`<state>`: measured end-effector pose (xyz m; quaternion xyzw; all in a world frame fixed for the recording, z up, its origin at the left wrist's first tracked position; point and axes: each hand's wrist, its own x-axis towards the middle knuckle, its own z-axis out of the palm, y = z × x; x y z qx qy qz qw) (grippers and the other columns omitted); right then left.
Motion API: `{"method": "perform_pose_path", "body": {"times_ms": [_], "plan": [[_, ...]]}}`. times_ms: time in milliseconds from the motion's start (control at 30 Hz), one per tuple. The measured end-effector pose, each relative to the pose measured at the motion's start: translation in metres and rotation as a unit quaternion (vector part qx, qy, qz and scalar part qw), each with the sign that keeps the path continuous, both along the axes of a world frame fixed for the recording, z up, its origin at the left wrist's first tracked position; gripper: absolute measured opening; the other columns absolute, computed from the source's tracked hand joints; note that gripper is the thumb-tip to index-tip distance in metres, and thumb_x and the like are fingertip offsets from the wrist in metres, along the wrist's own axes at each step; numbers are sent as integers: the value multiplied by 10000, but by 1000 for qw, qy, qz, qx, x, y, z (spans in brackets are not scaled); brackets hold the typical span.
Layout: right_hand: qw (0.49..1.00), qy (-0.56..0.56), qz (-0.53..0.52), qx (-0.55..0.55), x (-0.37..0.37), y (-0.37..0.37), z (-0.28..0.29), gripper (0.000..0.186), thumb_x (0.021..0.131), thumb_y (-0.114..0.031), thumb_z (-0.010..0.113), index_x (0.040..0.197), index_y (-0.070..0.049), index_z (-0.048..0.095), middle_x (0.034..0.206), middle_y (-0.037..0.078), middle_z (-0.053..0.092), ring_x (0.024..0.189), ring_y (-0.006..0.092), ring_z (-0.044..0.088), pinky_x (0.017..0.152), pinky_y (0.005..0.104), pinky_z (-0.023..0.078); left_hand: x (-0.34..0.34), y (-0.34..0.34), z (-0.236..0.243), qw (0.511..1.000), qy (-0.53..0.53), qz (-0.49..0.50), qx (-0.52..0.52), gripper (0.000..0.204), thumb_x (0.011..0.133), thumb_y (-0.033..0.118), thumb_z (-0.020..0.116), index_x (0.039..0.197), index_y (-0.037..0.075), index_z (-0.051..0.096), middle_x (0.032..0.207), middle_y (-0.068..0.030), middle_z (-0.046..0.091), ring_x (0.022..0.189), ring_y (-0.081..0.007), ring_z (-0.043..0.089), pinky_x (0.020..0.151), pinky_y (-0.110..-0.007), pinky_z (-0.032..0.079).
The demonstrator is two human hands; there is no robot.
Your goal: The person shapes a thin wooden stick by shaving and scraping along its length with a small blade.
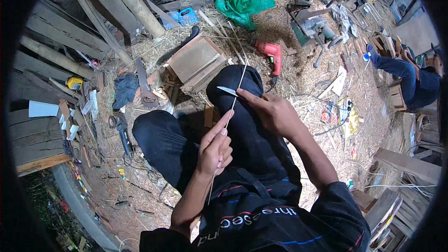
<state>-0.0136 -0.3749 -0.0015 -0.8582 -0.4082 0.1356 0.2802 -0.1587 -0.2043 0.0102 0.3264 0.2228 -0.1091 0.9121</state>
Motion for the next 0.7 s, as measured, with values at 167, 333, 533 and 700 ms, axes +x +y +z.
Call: {"method": "perform_pose_path", "body": {"times_ms": [167, 333, 533, 700], "plan": [[999, -24, -35, -26, -7, 3, -1, 720, 806, -95, 569, 1445, -350, 358, 783, 166, 577, 623, 386, 607, 565, 489, 503, -9, 1, -1, 1000, 5, 1, 13, 485, 1021, 128, 321, 1496, 74, 235, 485, 52, 260, 329, -12, 233, 283, -186, 221], [998, -14, -58, -24, -12, 8, 6, 657, 832, -40, 550, 1427, -287, 420, 744, 151, 523, 647, 345, 577, 597, 444, 477, -20, 0, 2, 1000, 20, 2, 9, 483, 1022, 134, 322, 1493, 69, 239, 479, 55, 262, 328, -8, 232, 284, -183, 221], [996, -13, -83, 8, -15, 8, 3, 645, 830, -18, 532, 1421, -256, 436, 741, 162, 524, 645, 349, 569, 599, 446, 469, -37, -1, 6, 999, 37, 5, 14, 483, 1020, 129, 324, 1492, 66, 241, 476, 55, 268, 325, -9, 226, 282, -182, 222], [995, -10, -96, 15, -18, 10, 3, 606, 852, -15, 517, 1415, -230, 448, 739, 177, 535, 650, 358, 573, 600, 449, 465, -46, -1, 8, 999, 33, 0, 9, 472, 1021, 135, 331, 1487, 80, 270, 491, 61, 256, 339, -9, 225, 299, -176, 232]]}}
